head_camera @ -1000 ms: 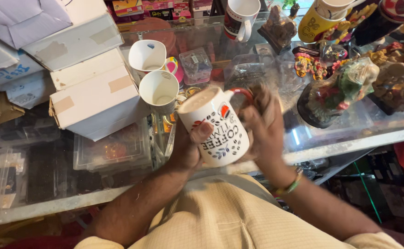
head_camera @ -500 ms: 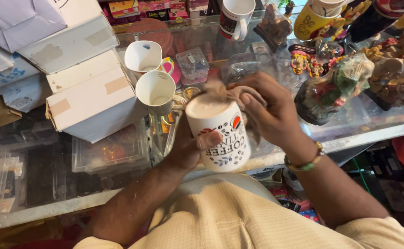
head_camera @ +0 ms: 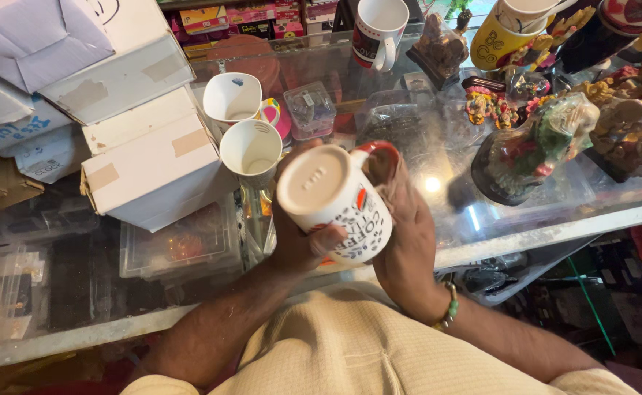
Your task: The person wipes several ceramic mugs one by one with a cloth on a glass display counter. They rotate each mug to clean the exterior and interior, then place it aside before picking up the next one.
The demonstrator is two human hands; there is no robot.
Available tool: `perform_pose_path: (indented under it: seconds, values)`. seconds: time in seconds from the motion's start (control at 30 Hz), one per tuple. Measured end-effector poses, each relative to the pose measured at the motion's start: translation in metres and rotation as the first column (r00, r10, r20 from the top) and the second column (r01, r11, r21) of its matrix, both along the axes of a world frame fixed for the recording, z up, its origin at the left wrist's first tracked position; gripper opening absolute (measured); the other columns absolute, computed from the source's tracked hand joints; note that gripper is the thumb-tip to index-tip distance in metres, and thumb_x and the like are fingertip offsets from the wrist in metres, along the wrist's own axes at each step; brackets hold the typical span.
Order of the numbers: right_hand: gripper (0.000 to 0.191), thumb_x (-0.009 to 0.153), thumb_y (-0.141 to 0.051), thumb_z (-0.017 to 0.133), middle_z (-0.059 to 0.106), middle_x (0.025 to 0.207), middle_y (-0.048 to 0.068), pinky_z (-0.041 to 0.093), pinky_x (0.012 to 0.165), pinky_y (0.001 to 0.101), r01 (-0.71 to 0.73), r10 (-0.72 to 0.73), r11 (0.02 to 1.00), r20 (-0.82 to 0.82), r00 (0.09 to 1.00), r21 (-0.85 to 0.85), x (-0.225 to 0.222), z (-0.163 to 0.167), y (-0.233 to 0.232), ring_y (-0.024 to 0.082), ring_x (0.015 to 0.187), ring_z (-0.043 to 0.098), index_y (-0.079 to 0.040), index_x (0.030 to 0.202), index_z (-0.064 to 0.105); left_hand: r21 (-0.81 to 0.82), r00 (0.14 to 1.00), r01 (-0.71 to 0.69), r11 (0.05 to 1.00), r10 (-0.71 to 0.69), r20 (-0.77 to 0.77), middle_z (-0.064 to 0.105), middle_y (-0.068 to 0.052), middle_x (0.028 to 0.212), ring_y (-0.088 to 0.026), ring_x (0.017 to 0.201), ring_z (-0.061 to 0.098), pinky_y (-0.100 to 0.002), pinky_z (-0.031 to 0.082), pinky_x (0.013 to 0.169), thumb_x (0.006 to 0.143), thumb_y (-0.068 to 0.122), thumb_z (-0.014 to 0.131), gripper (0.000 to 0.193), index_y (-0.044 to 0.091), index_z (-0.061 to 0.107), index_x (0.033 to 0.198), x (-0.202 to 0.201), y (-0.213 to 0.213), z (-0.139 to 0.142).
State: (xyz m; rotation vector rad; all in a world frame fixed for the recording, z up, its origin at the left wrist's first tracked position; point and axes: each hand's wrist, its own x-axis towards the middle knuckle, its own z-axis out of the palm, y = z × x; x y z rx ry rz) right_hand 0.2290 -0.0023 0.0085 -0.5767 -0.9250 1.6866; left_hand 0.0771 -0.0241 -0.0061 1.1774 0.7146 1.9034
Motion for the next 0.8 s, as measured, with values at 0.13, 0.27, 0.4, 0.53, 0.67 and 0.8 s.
perform_pose_path:
  seconds: [0.13, 0.27, 0.4, 0.53, 0.67, 0.8]
  values:
    - [0.035, 0.106, -0.023, 0.064, 0.069, 0.112, 0.009, 0.053, 0.089, 0.0275, -0.090, 0.041, 0.985, 0.313, 0.949, 0.144, 0.018, -0.019, 0.001, 0.013, 0.101, 0.063, 0.006, 0.126, 0.064, -0.042, 0.940, 0.147, 0.988, -0.127, 0.316, 0.053, -0.020, 0.145, -0.034, 0.133, 0.056, -0.054, 0.049, 0.114, 0.086, 0.054, 0.082, 0.100, 0.004, 0.029, 0.154, -0.004, 0.013, 0.006]
    - [0.023, 0.111, -0.021, 0.070, 0.068, 0.102, 0.008, 0.056, 0.076, 0.0297, 0.033, -0.020, 0.990, -0.100, 0.995, 0.136, 0.028, -0.022, 0.012, 0.015, 0.089, 0.064, -0.002, 0.109, 0.057, 0.006, 0.775, 0.408, 0.913, -0.350, 0.526, 0.050, -0.020, 0.153, -0.035, 0.142, 0.052, -0.053, 0.045, 0.121, 0.093, 0.052, 0.073, 0.092, 0.003, 0.032, 0.160, 0.002, 0.021, 0.005]
    - [0.042, 0.085, -0.014, 0.076, 0.064, 0.108, -0.002, 0.054, 0.089, 0.0241, 0.173, -0.260, 0.931, 0.252, 0.932, 0.322, 0.021, -0.006, 0.022, 0.011, 0.101, 0.062, -0.010, 0.119, 0.053, 0.099, 0.674, 0.436, 0.894, -0.398, 0.623, 0.053, -0.020, 0.148, -0.036, 0.142, 0.053, -0.055, 0.048, 0.119, 0.095, 0.051, 0.073, 0.089, 0.004, 0.035, 0.159, 0.010, 0.024, 0.004]
    - [0.032, 0.085, -0.003, 0.079, 0.066, 0.107, 0.002, 0.051, 0.087, 0.0261, 0.151, -0.283, 0.913, 0.324, 0.902, 0.379, 0.016, 0.003, 0.043, 0.014, 0.096, 0.060, -0.002, 0.112, 0.062, -0.096, 0.844, 0.303, 0.948, -0.220, 0.490, 0.057, -0.017, 0.139, -0.030, 0.129, 0.058, -0.049, 0.052, 0.108, 0.091, 0.041, 0.080, 0.082, 0.004, 0.040, 0.153, 0.021, 0.015, 0.005]
    - [0.018, 0.086, 0.002, 0.078, 0.067, 0.103, 0.013, 0.052, 0.089, 0.0364, -0.054, -0.745, 0.340, 0.304, 0.594, 0.939, 0.034, 0.006, 0.057, 0.030, 0.095, 0.066, 0.000, 0.098, 0.064, -0.537, 0.923, 0.239, 0.809, -0.017, 0.384, 0.059, 0.000, 0.125, -0.018, 0.111, 0.062, -0.039, 0.056, 0.084, 0.081, 0.034, 0.080, 0.074, 0.025, 0.040, 0.143, 0.027, 0.003, 0.000]
    - [0.014, 0.088, -0.011, 0.077, 0.067, 0.102, 0.012, 0.054, 0.093, 0.0392, -0.290, -0.361, 0.308, 0.393, 0.845, 0.906, 0.050, 0.019, 0.058, 0.029, 0.098, 0.066, -0.002, 0.095, 0.068, -0.463, 0.860, 0.271, 0.844, 0.004, 0.510, 0.059, -0.007, 0.122, -0.022, 0.110, 0.063, -0.040, 0.057, 0.086, 0.091, 0.034, 0.074, 0.062, 0.017, 0.042, 0.141, 0.026, 0.016, -0.017]
